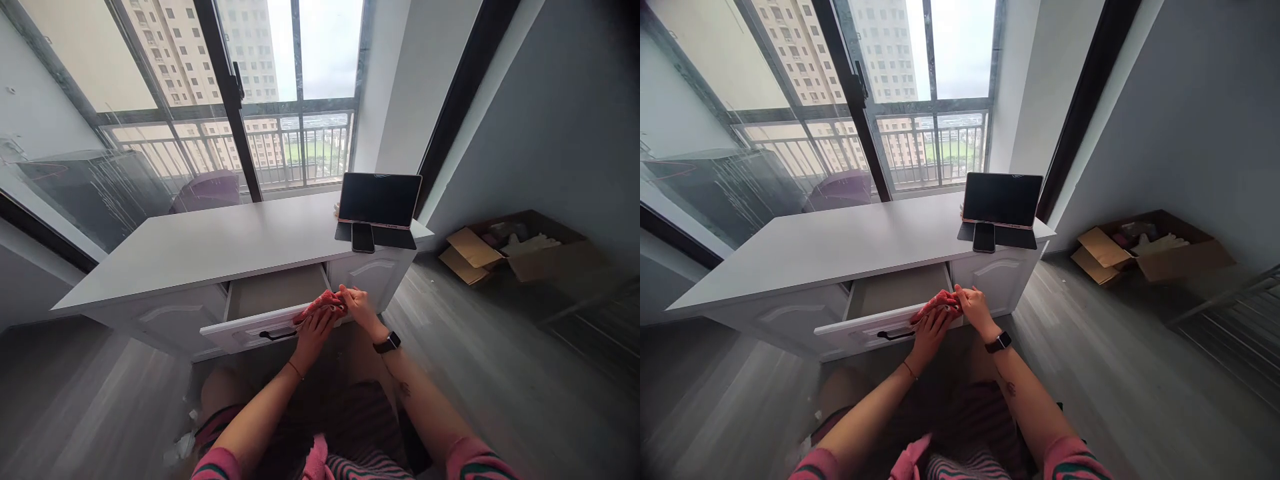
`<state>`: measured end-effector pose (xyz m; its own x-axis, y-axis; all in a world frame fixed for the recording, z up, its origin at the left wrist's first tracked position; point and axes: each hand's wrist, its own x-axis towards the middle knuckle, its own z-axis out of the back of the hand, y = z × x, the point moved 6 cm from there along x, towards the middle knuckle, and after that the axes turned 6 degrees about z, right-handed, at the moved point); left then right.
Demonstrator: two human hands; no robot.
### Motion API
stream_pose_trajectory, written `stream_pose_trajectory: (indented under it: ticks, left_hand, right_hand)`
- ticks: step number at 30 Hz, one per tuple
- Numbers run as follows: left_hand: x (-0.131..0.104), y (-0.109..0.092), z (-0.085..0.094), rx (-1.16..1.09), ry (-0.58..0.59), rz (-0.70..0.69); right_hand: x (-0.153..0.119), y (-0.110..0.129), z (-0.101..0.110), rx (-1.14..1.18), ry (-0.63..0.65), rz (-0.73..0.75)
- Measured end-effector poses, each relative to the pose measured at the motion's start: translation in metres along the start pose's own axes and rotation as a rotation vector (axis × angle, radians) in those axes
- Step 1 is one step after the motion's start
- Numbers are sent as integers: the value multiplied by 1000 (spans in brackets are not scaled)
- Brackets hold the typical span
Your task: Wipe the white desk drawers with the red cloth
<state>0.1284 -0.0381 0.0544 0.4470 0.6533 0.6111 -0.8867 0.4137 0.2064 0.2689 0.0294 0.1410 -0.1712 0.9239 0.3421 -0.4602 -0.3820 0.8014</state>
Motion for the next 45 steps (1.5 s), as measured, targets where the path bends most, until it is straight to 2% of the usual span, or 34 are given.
stream_pose_trajectory:
  ticks: [6,13,16,19,22,24,28,31,37,41,45]
  left_hand:
    - [4,-19,-17,-69,176,-168]
    - [-12,-25,-37,-104,281,-197]
    - [-21,-15,-35,-113,314,-145]
    - [-27,-3,-21,-148,277,-113]
    - [-38,14,-8,-191,183,-97]
    - [-51,29,-5,-196,177,-99]
    - [-90,64,-8,-122,332,-164]
    - [-119,97,1,-102,404,-166]
    - [-153,162,40,-96,460,-120]
    - [-159,197,72,9,389,-116]
    - [-154,211,96,96,262,-80]
  right_hand:
    - [1,0,0,-9,-48,-15]
    - [-2,5,0,-40,-96,13]
    - [-3,6,0,-47,-122,11]
    - [-3,7,-1,-47,-138,18]
    - [-3,8,0,-48,-145,19]
    - [-3,7,0,-46,-145,17]
    - [-4,4,-2,-40,-145,10]
    - [-5,2,-3,-52,-158,3]
    - [-7,4,-5,-65,-187,3]
    - [-8,6,-5,-69,-214,5]
    - [-9,6,-7,-78,-239,7]
